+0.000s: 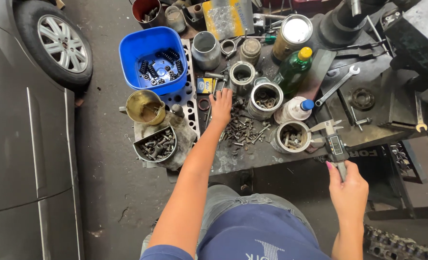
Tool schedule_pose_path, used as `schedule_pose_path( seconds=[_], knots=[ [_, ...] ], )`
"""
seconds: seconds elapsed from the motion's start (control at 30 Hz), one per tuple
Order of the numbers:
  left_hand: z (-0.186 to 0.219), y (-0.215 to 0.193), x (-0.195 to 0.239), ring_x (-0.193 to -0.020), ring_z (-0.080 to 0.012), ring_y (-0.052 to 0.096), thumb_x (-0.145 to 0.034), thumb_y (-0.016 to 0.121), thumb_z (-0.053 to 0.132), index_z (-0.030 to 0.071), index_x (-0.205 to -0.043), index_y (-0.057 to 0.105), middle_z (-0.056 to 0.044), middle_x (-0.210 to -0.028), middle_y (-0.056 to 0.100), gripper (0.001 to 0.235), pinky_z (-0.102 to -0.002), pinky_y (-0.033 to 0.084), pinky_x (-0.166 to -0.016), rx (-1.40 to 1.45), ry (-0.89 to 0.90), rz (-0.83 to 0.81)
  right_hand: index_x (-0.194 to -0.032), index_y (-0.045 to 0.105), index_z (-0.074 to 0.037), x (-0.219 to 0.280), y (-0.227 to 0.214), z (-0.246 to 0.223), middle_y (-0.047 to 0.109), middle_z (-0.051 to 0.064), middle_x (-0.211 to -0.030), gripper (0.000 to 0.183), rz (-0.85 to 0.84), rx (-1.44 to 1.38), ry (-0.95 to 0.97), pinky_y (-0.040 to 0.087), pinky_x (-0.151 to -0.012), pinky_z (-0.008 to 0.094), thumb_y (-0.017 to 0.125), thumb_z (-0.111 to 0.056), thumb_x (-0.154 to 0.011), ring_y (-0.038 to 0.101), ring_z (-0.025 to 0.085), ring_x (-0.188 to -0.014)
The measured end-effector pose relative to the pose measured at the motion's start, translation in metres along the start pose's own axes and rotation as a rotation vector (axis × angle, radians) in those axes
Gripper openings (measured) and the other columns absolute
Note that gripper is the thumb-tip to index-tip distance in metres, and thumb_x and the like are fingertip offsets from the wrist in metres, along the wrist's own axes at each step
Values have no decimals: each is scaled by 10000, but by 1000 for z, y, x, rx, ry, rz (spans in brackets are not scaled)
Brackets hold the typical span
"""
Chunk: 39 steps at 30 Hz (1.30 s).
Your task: The person picks up small metal screws from a workbench and measures them using a digital caliper. They repeatedly place the screws into the caliper jaws, read the measurement, and then set the screws aside or back into a container. The person also moves a bottle and a metal can on the workbench during the process.
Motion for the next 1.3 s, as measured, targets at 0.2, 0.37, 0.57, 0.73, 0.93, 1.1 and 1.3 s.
schedule_pose_path(
  seconds=[0.2, 0.37, 0.57, 0.73, 0.93, 1.1, 1.3],
  knots=[
    [-12, 10, -47, -1419, -330, 258, -812, 686, 255, 159, -1563, 169, -66, -1605, 192, 917, -594, 261, -1116, -54, 58, -214, -1140, 618, 39, 5, -7, 9, 611, 175, -727, 352, 39, 18, 4, 428, -630, 443, 682, -282, -1009, 550, 355, -624],
    [-49, -33, -53, -1289, -296, 352, -666, 755, 324, 128, -1408, 306, -79, -1437, 324, 889, -534, 336, -1056, 50, 225, -189, -1123, 624, 30, 10, -2, 26, 631, 179, -761, 324, 75, 17, -8, 436, -666, 453, 688, -273, -1027, 559, 376, -645],
    [-28, -58, -11, -1332, -315, 372, -739, 720, 52, 182, -1267, 588, -97, -1432, 434, 559, -571, 261, -1128, 177, 554, -192, -1109, 617, 7, 0, 0, 10, 617, 157, -719, 331, 0, -23, 65, 429, -662, 436, 656, -310, -1023, 547, 349, -621],
    [2, -18, 10, -1321, -277, 379, -653, 796, 63, 237, -1511, 293, -70, -1495, 348, 1009, -517, 323, -1100, -39, 741, -54, -1127, 607, 21, -7, 3, -10, 603, 160, -714, 352, -2, -63, 17, 425, -642, 428, 662, -305, -1006, 524, 323, -582],
    [22, 30, 5, -1309, -258, 308, -881, 596, 275, 227, -1254, 647, -49, -1483, 323, 380, -525, 264, -1123, -188, 354, -116, -1097, 596, 11, -5, 4, -25, 610, 150, -716, 345, -72, -126, 33, 423, -640, 410, 657, -308, -983, 521, 296, -590],
    [31, 34, 5, -1262, -269, 346, -800, 680, 252, 236, -1150, 721, -38, -1402, 401, 353, -515, 255, -1076, -131, 265, -99, -1081, 592, 28, -3, 3, -17, 602, 140, -719, 348, -47, -116, -76, 417, -632, 403, 684, -287, -966, 487, 286, -579],
    [24, -83, 41, -1034, -295, 445, -843, 665, 132, 111, -849, 660, -80, -1087, 481, 22, -465, 361, -897, 421, -127, 71, -1092, 596, 39, -11, -14, 1, 569, 153, -687, 332, 16, -136, -75, 413, -620, 412, 694, -263, -996, 458, 277, -546]
  ],
)
Point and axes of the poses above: each hand's wrist, its own x-axis away from the middle knuckle, its own y-axis out of the palm, z = x × y, the point moved 2 cm from there along -x, towards the middle knuckle
